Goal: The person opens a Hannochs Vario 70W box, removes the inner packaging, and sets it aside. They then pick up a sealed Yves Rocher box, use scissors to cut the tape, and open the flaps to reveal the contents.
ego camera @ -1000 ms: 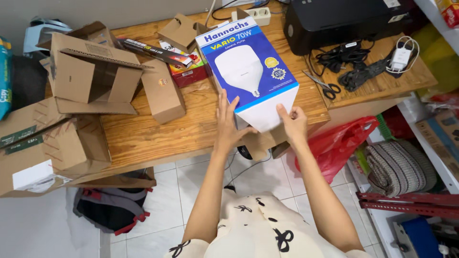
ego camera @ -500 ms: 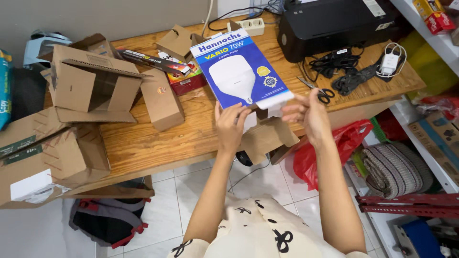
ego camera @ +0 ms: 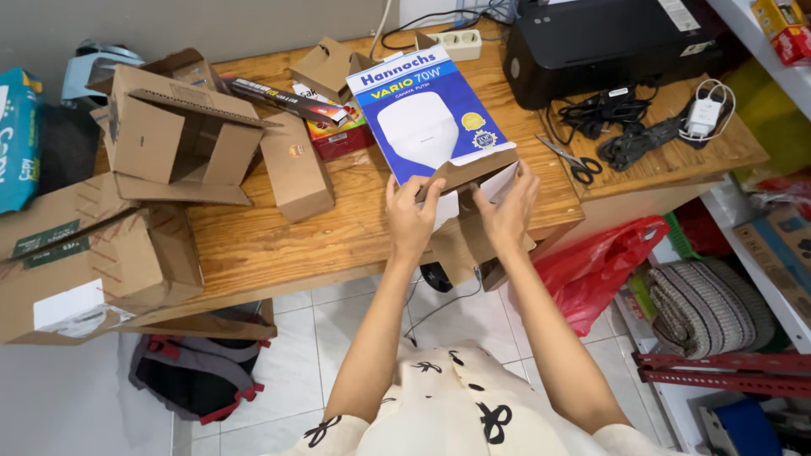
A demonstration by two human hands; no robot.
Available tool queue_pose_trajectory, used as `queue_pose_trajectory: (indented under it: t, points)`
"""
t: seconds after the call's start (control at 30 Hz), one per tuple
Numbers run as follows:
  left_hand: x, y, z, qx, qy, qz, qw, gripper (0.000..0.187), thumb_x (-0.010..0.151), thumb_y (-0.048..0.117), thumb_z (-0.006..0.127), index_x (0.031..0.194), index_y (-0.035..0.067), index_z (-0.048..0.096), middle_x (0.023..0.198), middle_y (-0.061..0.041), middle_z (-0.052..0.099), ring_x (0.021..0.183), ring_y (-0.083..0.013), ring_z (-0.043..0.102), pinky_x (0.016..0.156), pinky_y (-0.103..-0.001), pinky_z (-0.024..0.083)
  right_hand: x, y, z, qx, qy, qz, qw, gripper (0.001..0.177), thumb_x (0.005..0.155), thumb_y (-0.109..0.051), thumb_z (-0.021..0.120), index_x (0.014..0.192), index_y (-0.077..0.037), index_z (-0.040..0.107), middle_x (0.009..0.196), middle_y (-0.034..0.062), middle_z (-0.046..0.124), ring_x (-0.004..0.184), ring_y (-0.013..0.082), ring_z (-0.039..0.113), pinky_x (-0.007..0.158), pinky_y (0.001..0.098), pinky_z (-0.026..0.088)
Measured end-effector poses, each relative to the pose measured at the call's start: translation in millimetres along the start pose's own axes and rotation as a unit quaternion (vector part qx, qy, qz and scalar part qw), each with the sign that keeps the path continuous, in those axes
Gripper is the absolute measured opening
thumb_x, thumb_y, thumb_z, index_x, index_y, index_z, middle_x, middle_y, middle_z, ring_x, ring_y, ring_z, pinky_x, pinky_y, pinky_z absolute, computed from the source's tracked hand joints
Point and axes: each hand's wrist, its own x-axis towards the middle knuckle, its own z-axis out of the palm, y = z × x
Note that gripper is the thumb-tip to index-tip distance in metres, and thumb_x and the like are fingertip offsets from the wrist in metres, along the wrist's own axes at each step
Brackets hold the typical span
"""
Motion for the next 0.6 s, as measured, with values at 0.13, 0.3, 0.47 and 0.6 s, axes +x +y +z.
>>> queue_pose_trajectory:
  t: [0.13,0.3,0.47,0.6]
  points:
    - [4,-1,-10,-0.028,0.019,-0.019,0.999,0.014,0.094,0.014,0.073,0.085,0.004,0.069,0.078,-0.007,0.07,0.071,-0.0281,0.065,0.117,-0.051,0.037,8,20,-20,0.097,-0.09,-0.044,0.99,0.072,0.08,-0.002,0.072,0.147,0.002,0.045,0.134,0.0234,0.056,0.124,0.0373,0.057,0.104,0.0432,0.047]
    - [12,-8,-34,-0.027,0.003,-0.029,0.999,0.009,0.095,0.012,0.073,0.09,0.004,0.071,0.085,-0.007,0.071,0.082,-0.0274,0.065,0.111,-0.049,0.041,24,83,-35,0.267,-0.152,0.024,0.951,0.046,0.088,0.008,0.047,0.127,0.003,0.07,0.12,0.01,0.074,0.11,0.018,0.068,0.099,0.0283,0.05]
    - [-2,-7,-28,0.087,0.004,0.027,0.996,0.014,0.09,0.006,0.073,0.103,0.006,0.066,0.107,-0.01,0.067,0.105,-0.0309,0.062,0.12,-0.057,0.032,38,134,-17,0.33,-0.115,0.175,0.921,0.029,0.089,0.002,0.055,0.111,0.001,0.074,0.1,0.0027,0.073,0.092,0.011,0.066,0.085,0.0238,0.051]
    - [-33,-6,-3,0.141,0.031,0.015,0.989,0.052,0.079,-0.001,0.066,0.127,0.01,0.05,0.14,-0.02,0.046,0.136,-0.0429,0.043,0.12,-0.065,0.023,38,147,-10,0.345,-0.115,0.176,0.915,0.026,0.091,0.0,0.055,0.109,0.002,0.073,0.099,0.0028,0.073,0.09,0.0107,0.066,0.084,0.0236,0.051]
